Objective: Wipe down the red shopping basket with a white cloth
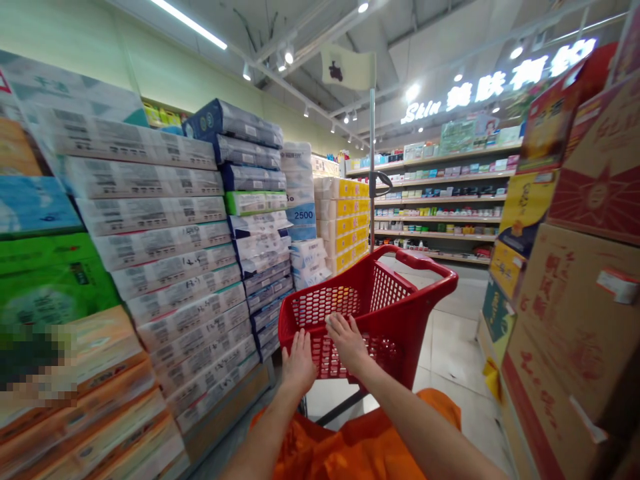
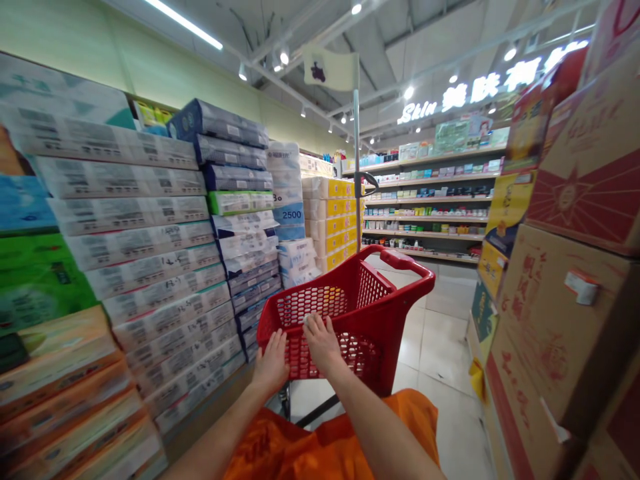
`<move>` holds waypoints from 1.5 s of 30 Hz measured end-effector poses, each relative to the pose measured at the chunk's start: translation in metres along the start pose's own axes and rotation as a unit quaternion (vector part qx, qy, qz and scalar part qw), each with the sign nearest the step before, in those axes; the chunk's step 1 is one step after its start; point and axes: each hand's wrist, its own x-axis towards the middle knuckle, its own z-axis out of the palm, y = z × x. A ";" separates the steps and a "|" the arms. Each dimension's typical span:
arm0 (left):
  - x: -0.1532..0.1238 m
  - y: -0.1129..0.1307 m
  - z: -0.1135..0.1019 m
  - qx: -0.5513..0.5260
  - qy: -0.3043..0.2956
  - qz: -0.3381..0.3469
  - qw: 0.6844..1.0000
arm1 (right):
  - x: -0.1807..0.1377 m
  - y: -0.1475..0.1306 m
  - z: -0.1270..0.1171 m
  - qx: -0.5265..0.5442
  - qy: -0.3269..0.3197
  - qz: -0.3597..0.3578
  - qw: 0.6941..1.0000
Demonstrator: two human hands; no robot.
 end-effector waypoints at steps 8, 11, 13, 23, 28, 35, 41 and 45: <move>0.002 0.005 0.000 0.003 0.007 0.002 1.000 | -0.002 0.025 -0.005 -0.029 0.036 0.131 0.990; 0.004 0.012 -0.002 0.012 0.022 0.037 0.999 | 0.003 0.005 0.004 -0.010 0.018 0.037 0.999; 0.005 0.015 -0.002 0.010 0.014 0.047 0.999 | 0.003 -0.001 0.006 -0.005 0.007 -0.002 1.000; 0.004 0.022 -0.005 0.012 -0.001 0.024 1.000 | -0.010 0.026 -0.007 -0.047 0.023 0.098 0.994; 0.004 0.018 -0.001 0.023 0.016 0.035 0.999 | -0.009 0.029 -0.011 -0.032 0.014 0.052 0.998; 0.004 0.022 -0.002 0.016 0.003 0.022 1.000 | -0.021 0.075 -0.040 -0.075 0.077 0.231 0.967; 0.007 0.018 0.003 0.036 0.024 0.032 0.999 | -0.015 0.054 -0.024 -0.034 0.026 0.110 0.993; 0.006 0.019 0.004 0.031 0.016 0.033 0.999 | -0.031 0.090 -0.043 -0.086 0.104 0.206 0.969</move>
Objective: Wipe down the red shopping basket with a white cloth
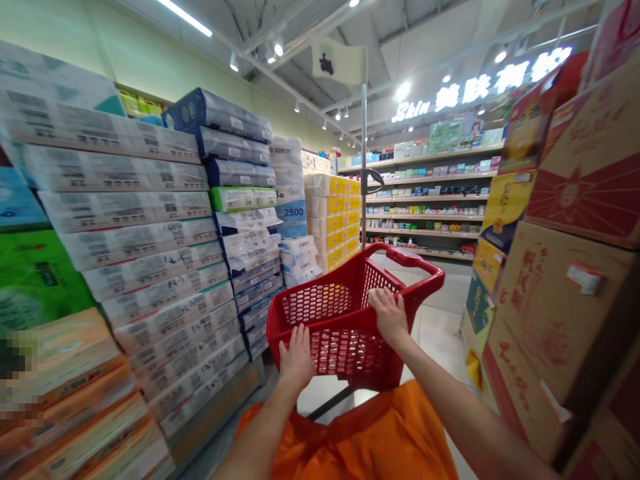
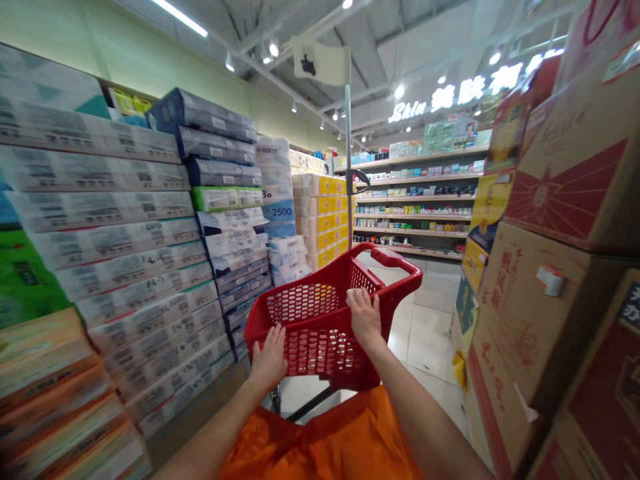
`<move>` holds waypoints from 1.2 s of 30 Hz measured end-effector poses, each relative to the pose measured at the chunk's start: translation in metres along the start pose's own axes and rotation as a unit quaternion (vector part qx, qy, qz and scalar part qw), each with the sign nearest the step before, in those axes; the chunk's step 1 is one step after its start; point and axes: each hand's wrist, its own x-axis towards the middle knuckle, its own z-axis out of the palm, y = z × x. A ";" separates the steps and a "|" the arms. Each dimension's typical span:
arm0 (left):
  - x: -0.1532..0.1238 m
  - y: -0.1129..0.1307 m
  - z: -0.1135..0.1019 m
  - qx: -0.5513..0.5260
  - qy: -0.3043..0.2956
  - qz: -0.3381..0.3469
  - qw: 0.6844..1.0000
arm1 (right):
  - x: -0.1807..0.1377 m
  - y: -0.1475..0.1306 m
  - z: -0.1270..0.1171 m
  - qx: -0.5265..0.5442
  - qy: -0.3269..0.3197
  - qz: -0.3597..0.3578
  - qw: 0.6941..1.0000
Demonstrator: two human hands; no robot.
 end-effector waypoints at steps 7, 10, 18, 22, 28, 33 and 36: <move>-0.002 0.006 -0.004 -0.021 -0.009 -0.017 1.000 | -0.011 -0.015 0.007 0.010 -0.012 -0.016 1.000; -0.003 0.005 -0.007 -0.018 -0.015 -0.015 1.000 | -0.013 -0.033 0.014 0.030 -0.054 -0.096 0.993; -0.006 0.011 -0.016 -0.038 -0.030 -0.025 0.999 | -0.005 -0.021 0.002 0.005 -0.021 0.005 1.000; -0.005 0.009 -0.014 -0.043 -0.023 -0.021 0.999 | -0.017 -0.062 0.015 0.049 -0.083 -0.118 0.988; -0.001 -0.003 -0.011 -0.061 0.006 -0.062 0.996 | -0.010 -0.057 0.012 0.045 -0.071 -0.065 0.994; -0.001 -0.006 -0.010 -0.071 -0.017 -0.070 0.995 | -0.016 -0.067 0.014 0.045 -0.076 -0.086 0.992; -0.002 -0.006 -0.008 -0.058 -0.012 -0.069 0.996 | -0.019 -0.077 0.016 0.056 -0.094 -0.164 0.980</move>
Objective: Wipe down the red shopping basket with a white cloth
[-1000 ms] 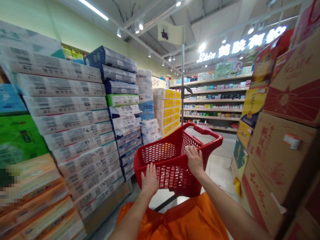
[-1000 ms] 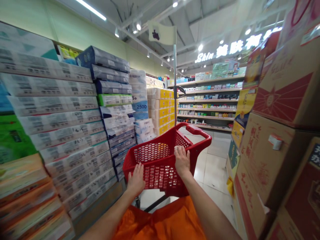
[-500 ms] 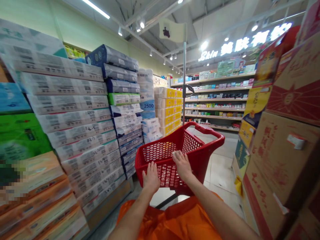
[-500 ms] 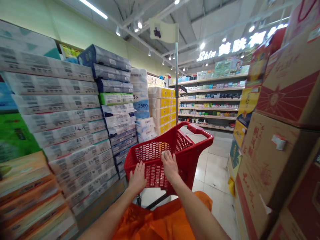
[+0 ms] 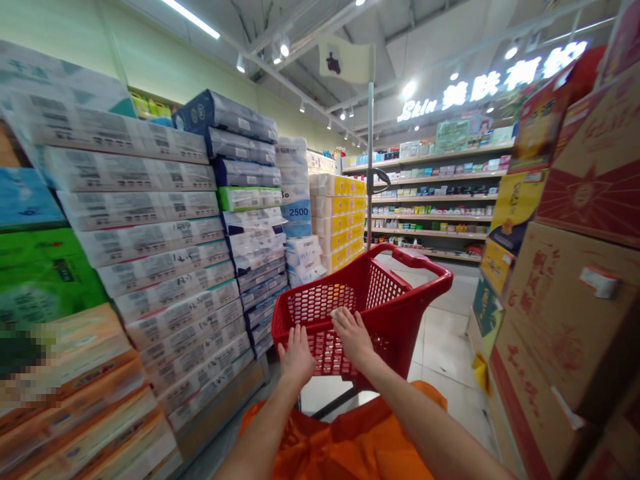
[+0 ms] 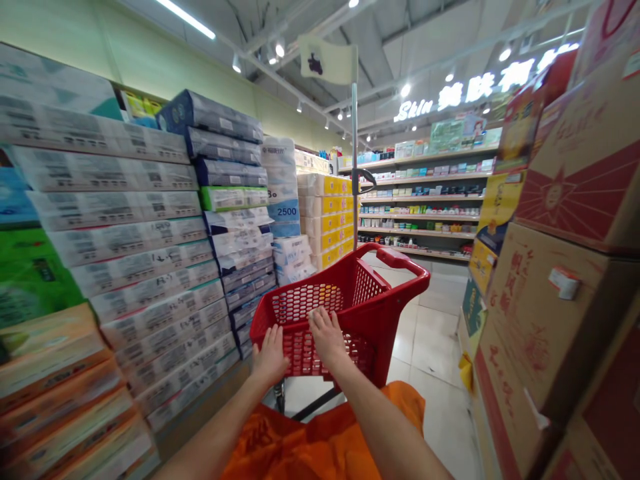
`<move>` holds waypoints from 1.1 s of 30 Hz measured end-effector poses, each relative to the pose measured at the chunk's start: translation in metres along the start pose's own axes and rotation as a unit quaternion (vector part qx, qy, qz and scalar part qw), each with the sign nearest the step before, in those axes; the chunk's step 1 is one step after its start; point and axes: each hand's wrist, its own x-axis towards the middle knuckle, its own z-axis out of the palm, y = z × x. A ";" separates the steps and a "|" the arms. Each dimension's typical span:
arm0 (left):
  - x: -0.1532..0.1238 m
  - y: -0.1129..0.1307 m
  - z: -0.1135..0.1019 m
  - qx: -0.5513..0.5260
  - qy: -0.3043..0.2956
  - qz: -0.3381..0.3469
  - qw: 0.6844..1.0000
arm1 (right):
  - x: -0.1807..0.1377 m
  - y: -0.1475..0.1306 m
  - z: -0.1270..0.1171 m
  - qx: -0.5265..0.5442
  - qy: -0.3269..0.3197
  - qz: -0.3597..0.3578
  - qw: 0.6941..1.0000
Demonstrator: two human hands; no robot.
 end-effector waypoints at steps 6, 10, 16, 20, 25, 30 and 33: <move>0.000 0.001 0.001 0.005 -0.008 0.005 1.000 | 0.000 0.037 -0.013 -0.049 0.046 0.125 0.990; 0.000 0.004 0.001 -0.005 -0.013 -0.004 1.000 | -0.002 0.019 -0.006 -0.022 0.021 0.092 0.995; -0.002 0.004 0.001 0.002 -0.016 0.004 1.000 | 0.000 -0.001 0.003 0.010 -0.002 0.012 1.000; -0.005 0.008 -0.003 -0.004 -0.028 0.004 1.000 | 0.000 0.022 -0.002 -0.007 0.038 0.118 0.992; -0.006 0.012 -0.002 -0.001 -0.026 0.006 1.000 | 0.003 -0.011 0.011 0.022 0.011 0.037 0.999; -0.006 0.010 0.001 0.010 -0.005 0.033 0.999 | 0.003 -0.011 0.012 0.022 -0.008 -0.010 1.000; -0.006 0.011 0.000 0.003 -0.015 0.025 1.000 | 0.000 0.019 0.003 -0.015 0.015 0.072 0.997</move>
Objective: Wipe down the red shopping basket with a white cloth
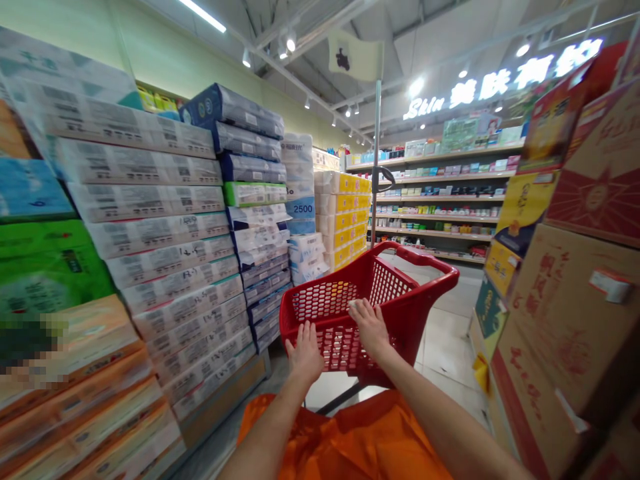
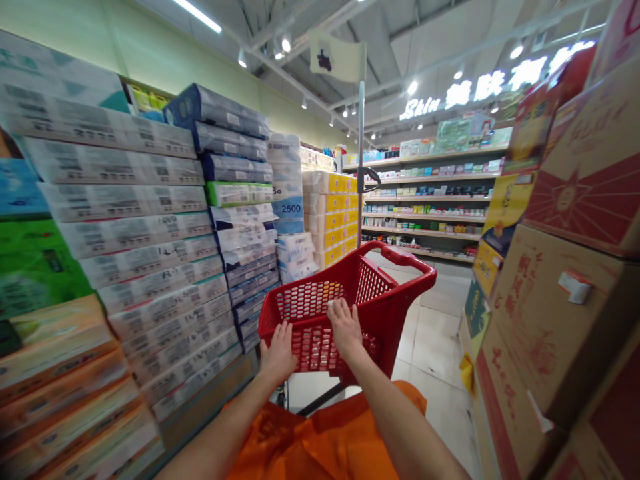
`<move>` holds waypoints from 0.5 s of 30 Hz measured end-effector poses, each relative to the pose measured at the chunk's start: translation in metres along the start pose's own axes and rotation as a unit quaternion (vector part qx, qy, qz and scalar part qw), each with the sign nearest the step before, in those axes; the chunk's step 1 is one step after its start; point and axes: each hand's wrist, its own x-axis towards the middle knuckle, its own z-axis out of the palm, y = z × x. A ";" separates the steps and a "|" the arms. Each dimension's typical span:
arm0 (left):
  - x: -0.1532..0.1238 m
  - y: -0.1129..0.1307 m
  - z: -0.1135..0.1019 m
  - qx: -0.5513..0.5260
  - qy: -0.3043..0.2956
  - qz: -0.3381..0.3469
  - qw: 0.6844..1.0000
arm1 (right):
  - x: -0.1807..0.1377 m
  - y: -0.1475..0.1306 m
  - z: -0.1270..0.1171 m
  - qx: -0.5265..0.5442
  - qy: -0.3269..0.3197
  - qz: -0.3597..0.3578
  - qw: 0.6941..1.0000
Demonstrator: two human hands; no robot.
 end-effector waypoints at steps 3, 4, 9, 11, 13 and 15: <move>0.001 0.002 -0.001 -0.013 -0.007 -0.011 1.000 | 0.000 0.007 -0.002 -0.012 0.012 0.041 0.999; 0.001 0.003 -0.001 -0.015 -0.007 -0.013 1.000 | 0.000 0.001 -0.001 -0.007 0.009 0.027 1.000; 0.001 -0.001 -0.001 0.003 -0.005 0.000 1.000 | 0.000 -0.026 0.005 0.020 -0.022 -0.095 0.995; 0.001 -0.004 -0.001 0.008 -0.007 0.007 1.000 | 0.001 -0.013 0.000 0.010 -0.016 -0.067 0.998; 0.000 -0.005 0.000 0.012 -0.007 0.012 1.000 | 0.001 0.010 -0.008 -0.013 0.007 0.002 1.000; 0.000 -0.004 0.000 0.014 -0.005 0.014 1.000 | 0.000 0.029 -0.014 -0.032 0.033 0.064 0.997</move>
